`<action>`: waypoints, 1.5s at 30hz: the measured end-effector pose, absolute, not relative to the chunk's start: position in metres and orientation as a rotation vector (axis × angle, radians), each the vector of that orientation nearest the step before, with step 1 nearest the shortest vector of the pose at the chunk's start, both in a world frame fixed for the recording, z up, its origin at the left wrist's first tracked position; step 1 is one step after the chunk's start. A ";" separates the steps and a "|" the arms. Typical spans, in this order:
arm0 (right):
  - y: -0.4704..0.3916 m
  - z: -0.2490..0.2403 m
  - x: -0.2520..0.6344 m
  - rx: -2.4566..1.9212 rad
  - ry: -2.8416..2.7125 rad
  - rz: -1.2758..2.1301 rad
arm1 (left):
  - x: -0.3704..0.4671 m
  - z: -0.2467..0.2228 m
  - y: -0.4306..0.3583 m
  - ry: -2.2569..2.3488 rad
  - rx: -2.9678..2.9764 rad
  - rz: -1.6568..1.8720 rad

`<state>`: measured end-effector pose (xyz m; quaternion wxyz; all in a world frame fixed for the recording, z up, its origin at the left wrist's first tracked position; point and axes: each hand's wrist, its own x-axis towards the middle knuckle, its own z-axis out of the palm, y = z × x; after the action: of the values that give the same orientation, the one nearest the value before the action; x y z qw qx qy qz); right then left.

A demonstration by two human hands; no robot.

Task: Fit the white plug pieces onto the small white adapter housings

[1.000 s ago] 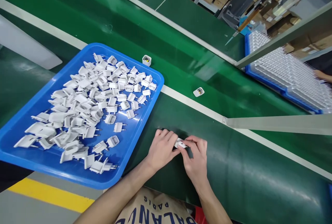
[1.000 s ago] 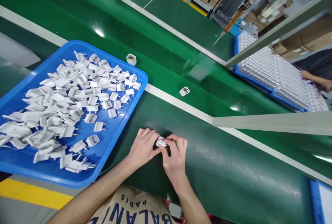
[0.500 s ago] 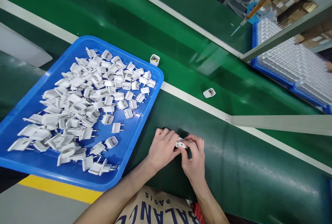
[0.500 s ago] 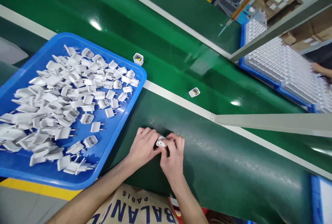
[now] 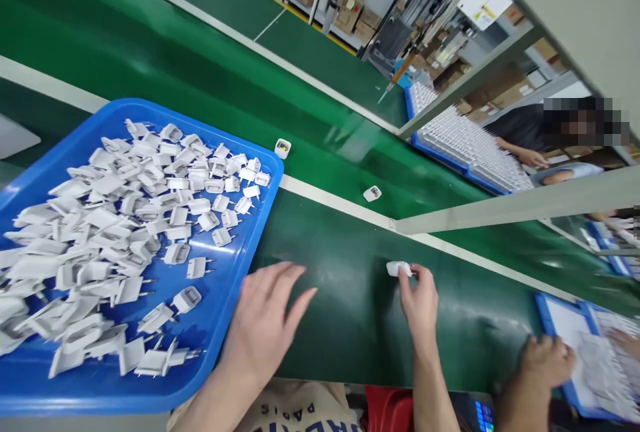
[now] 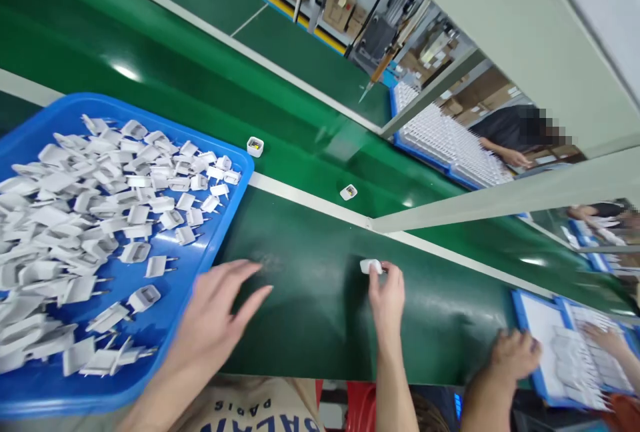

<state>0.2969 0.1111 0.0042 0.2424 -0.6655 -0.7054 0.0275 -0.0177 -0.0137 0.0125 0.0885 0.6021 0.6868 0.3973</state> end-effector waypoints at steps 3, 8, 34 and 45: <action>0.118 0.022 0.310 -1.783 -1.879 -0.195 | -0.072 0.022 -0.039 2.455 1.841 0.960; 0.174 0.027 0.250 -1.517 -2.174 -0.039 | -0.117 -0.009 -0.054 2.629 1.942 0.202; 0.090 0.017 0.215 -0.711 -2.434 0.723 | 0.040 -0.009 0.003 1.500 1.166 1.186; 0.102 0.006 0.199 -1.027 -2.325 0.657 | 0.036 -0.035 0.037 1.833 1.775 0.869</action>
<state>0.1989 0.1016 0.0062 0.2552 -0.3781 -0.8564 0.2421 0.0355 0.0367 -0.0353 0.2209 0.6423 0.6632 0.3145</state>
